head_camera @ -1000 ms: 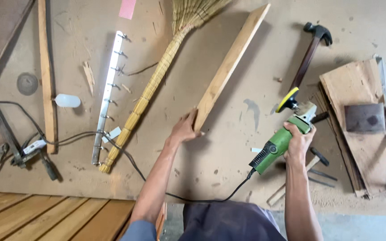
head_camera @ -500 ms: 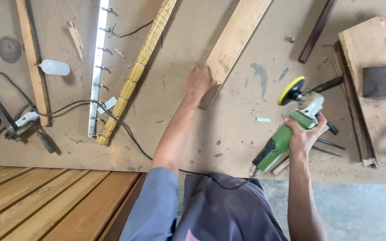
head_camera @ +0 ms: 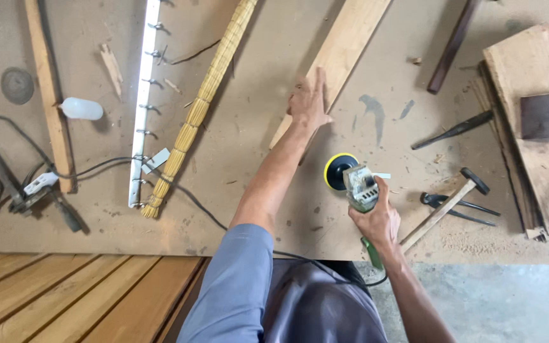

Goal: The person applies adhesive from a small bottle to a wooden board, spreads it with their finger, and then uses a power sander to smooth the surface of the board.

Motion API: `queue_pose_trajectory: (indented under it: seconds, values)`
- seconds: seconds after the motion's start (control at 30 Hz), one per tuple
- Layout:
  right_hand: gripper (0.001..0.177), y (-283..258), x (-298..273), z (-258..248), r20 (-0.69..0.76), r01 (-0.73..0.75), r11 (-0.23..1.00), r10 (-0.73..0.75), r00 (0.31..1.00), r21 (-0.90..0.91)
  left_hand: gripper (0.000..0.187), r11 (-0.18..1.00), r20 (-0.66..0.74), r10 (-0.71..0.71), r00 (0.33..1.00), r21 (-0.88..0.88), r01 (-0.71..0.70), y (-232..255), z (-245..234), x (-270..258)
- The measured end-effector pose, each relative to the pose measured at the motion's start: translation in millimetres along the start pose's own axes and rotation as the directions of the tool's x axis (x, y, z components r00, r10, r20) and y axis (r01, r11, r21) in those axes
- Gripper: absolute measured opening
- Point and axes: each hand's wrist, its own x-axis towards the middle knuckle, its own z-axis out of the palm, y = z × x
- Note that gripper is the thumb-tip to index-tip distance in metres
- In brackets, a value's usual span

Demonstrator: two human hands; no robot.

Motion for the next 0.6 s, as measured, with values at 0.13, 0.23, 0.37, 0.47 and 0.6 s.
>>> queue_pose_trajectory:
  seconds: [0.13,0.23,0.37,0.47,0.6]
  values:
    - [0.097,24,-13,-14,-0.054,-0.133,0.986,0.138,0.989,0.099,0.113,0.983,0.019,-0.033,0.999,-0.18,0.036,-3,-3,20]
    - [0.1,41,-20,-33,-0.123,-0.215,0.938,0.255,0.959,0.273,0.115,0.913,0.033,-0.031,0.999,-0.406,0.042,-11,-22,24]
    - [0.103,47,-23,-62,-0.23,-0.248,0.866,0.373,0.899,0.435,0.096,0.466,0.112,-0.112,0.987,-0.872,0.152,-1,-31,-8]
    - [0.103,58,-17,-76,-0.338,-0.112,0.822,0.348,0.874,0.559,0.089,-0.021,0.188,-0.215,0.958,-0.982,0.188,25,-52,-50]
    - [0.101,44,-27,-100,-0.356,0.018,0.765,0.278,0.892,0.643,0.105,0.092,0.09,-0.393,0.915,-0.986,0.137,32,-37,-19]
